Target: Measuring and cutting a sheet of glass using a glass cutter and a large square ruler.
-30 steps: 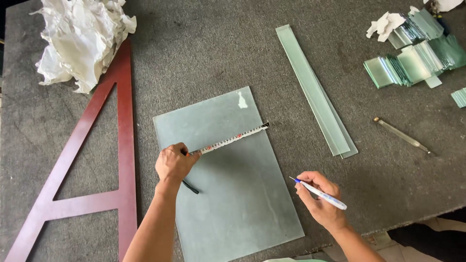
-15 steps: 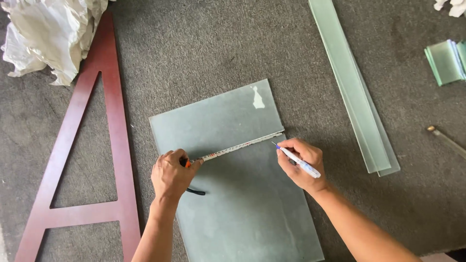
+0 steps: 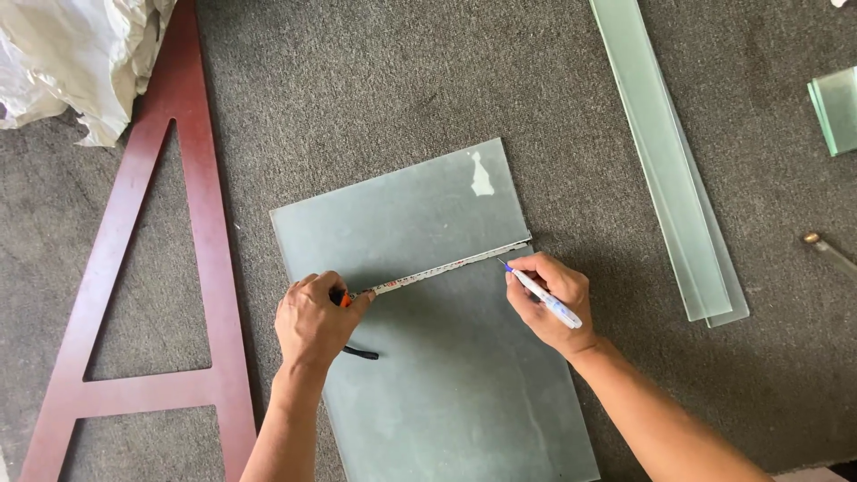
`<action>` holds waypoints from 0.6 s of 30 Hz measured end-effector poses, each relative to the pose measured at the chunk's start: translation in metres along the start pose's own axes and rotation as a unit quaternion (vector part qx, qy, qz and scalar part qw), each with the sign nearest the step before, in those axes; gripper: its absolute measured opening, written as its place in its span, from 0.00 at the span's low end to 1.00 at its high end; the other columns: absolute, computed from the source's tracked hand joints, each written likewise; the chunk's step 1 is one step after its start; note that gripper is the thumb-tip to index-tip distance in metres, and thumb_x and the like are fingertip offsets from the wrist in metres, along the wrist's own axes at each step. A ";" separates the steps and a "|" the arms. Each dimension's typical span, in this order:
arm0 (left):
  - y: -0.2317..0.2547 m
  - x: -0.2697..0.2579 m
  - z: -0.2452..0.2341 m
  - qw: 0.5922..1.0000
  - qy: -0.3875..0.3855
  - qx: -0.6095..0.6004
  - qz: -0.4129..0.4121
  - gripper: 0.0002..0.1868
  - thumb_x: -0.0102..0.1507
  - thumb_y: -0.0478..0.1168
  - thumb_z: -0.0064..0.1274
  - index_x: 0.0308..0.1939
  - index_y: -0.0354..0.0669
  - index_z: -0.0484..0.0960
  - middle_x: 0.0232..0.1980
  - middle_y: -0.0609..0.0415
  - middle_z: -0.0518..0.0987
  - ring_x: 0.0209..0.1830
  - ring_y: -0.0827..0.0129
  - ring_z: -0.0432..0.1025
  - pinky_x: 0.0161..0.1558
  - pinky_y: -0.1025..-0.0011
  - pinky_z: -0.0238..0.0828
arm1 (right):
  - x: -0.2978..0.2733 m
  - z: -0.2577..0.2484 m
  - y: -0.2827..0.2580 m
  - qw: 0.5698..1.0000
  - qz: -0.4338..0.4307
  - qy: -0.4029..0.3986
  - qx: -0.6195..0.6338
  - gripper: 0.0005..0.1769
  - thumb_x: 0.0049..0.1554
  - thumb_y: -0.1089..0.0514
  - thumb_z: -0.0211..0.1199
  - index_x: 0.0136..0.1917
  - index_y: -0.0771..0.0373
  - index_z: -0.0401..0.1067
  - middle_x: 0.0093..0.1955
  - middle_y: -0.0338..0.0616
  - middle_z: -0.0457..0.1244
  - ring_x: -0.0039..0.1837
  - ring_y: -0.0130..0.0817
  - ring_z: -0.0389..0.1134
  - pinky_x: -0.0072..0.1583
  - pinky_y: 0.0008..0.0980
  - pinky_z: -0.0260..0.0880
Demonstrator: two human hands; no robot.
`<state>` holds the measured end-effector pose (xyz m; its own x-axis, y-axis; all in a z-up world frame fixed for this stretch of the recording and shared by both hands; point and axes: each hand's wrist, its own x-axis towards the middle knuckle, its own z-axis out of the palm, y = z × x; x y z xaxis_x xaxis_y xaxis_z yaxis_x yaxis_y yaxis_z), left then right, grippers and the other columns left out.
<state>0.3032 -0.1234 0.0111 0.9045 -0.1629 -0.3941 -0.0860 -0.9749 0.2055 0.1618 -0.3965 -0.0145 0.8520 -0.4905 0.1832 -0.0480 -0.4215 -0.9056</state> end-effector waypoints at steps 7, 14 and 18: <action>-0.002 0.002 0.003 1.000 0.003 -0.007 -0.002 0.18 0.50 0.57 0.70 0.29 0.52 0.83 0.31 0.55 0.81 0.43 0.58 0.79 0.49 0.62 0.76 | 0.002 0.001 -0.001 1.000 0.005 -0.001 0.003 0.06 0.50 0.72 0.66 0.41 0.67 0.79 0.28 0.49 0.67 0.28 0.32 0.66 0.31 0.28 0.70; 0.000 -0.001 0.001 1.000 0.001 -0.003 -0.006 0.17 0.51 0.57 0.70 0.30 0.52 0.84 0.31 0.55 0.81 0.44 0.58 0.79 0.49 0.62 0.76 | 0.002 0.003 -0.001 1.000 0.006 -0.003 -0.011 0.05 0.50 0.71 0.66 0.41 0.66 0.79 0.28 0.49 0.66 0.28 0.34 0.67 0.31 0.28 0.71; 0.001 -0.001 0.001 1.000 0.002 -0.006 -0.008 0.17 0.51 0.57 0.70 0.30 0.52 0.85 0.32 0.55 0.81 0.44 0.59 0.79 0.48 0.62 0.76 | 0.003 0.002 -0.003 1.000 0.004 0.001 -0.013 0.05 0.49 0.71 0.65 0.39 0.66 0.78 0.27 0.49 0.66 0.28 0.35 0.67 0.31 0.28 0.71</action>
<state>0.3021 -0.1243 0.0108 0.9077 -0.1468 -0.3931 -0.0664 -0.9752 0.2110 0.1658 -0.3951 -0.0119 0.8503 -0.4960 0.1761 -0.0695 -0.4374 -0.8966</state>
